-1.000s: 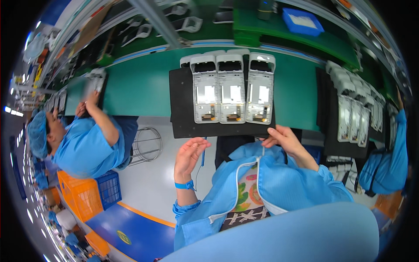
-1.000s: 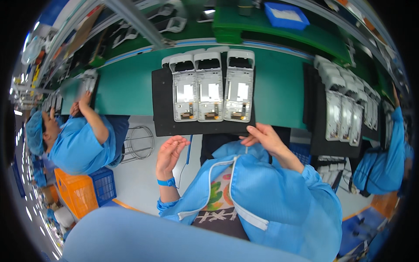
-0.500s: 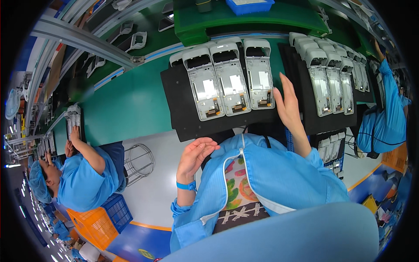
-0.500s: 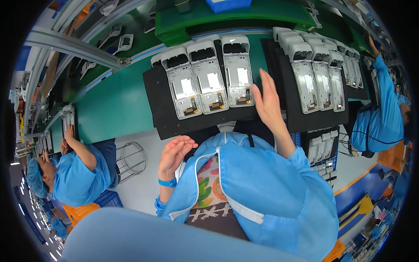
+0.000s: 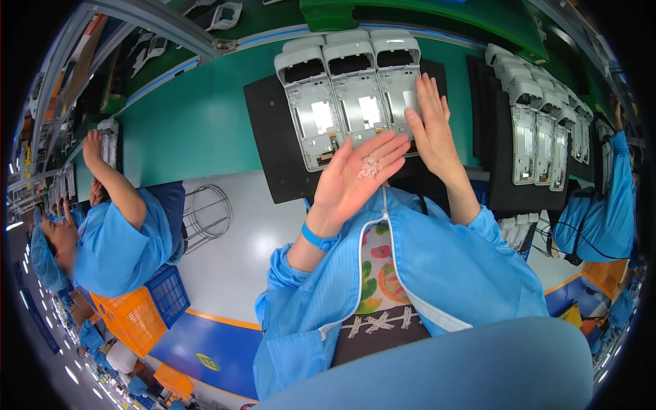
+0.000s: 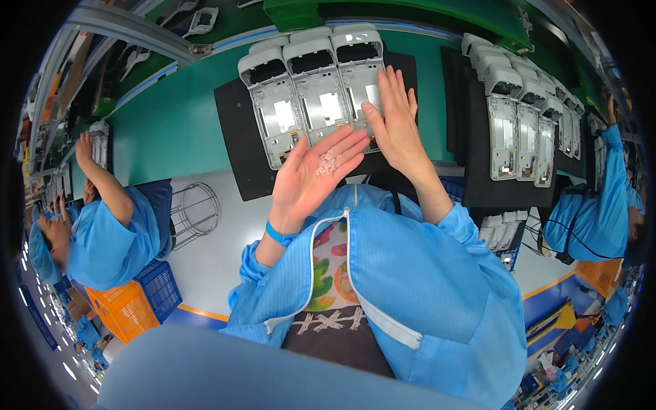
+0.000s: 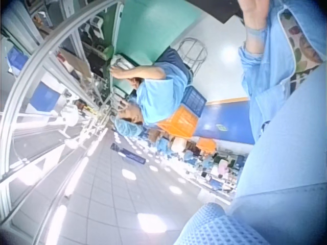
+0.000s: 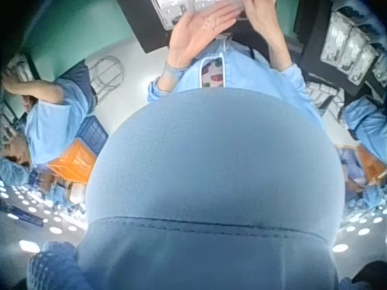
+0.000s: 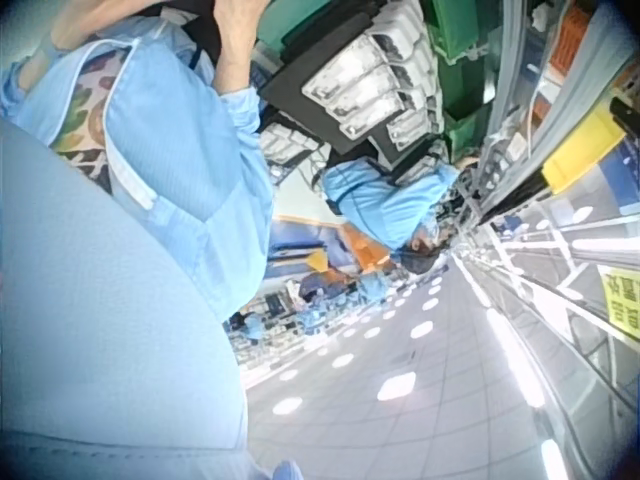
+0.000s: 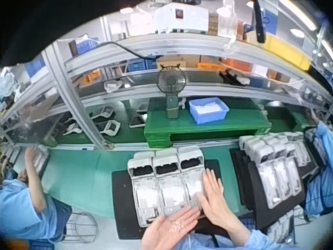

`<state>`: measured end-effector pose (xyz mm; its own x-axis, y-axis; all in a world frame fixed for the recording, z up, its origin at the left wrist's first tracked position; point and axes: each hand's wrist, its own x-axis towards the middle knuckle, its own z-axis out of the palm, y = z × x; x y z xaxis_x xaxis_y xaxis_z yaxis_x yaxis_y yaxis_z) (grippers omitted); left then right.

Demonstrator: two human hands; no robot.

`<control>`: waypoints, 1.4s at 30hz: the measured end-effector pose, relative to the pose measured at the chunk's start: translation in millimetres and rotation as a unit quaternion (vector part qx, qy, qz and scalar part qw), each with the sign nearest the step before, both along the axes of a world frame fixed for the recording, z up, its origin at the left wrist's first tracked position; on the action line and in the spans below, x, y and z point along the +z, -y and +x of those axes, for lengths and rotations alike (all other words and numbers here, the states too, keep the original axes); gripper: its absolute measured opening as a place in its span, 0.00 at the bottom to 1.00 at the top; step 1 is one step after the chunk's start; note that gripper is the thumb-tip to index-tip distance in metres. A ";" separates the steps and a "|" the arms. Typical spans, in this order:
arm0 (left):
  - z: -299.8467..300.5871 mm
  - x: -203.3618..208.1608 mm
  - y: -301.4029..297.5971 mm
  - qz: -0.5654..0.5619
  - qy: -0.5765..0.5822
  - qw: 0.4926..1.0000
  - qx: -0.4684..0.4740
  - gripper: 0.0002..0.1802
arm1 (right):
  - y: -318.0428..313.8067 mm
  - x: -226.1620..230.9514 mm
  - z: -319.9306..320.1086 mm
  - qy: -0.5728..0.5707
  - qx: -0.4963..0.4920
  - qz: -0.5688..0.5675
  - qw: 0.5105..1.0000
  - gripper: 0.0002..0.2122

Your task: Manually place small electronic components into plastic device housings on an assembly line.

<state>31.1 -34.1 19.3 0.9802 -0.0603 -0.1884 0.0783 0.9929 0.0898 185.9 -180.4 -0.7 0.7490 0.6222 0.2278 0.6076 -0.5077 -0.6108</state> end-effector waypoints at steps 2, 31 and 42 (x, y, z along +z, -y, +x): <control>9.1 -1.6 -0.2 -0.025 0.003 1.000 -0.006 0.41 | 1.4 18.4 -5.4 0.031 -0.006 0.024 0.999 0.26; 27.1 -11.7 7.2 0.082 0.031 0.996 0.018 0.31 | -8.9 42.9 6.1 0.089 0.060 0.107 0.988 0.06; 18.7 -2.3 -13.2 0.143 -0.016 0.990 0.013 0.28 | -48.5 10.9 57.5 0.267 0.088 0.113 0.953 0.06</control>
<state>49.8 -20.8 17.0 0.9739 0.0253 -0.2256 0.0604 0.9290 0.3651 243.4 -132.0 10.2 0.3772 0.6172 0.6904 0.9260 -0.2606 -0.2730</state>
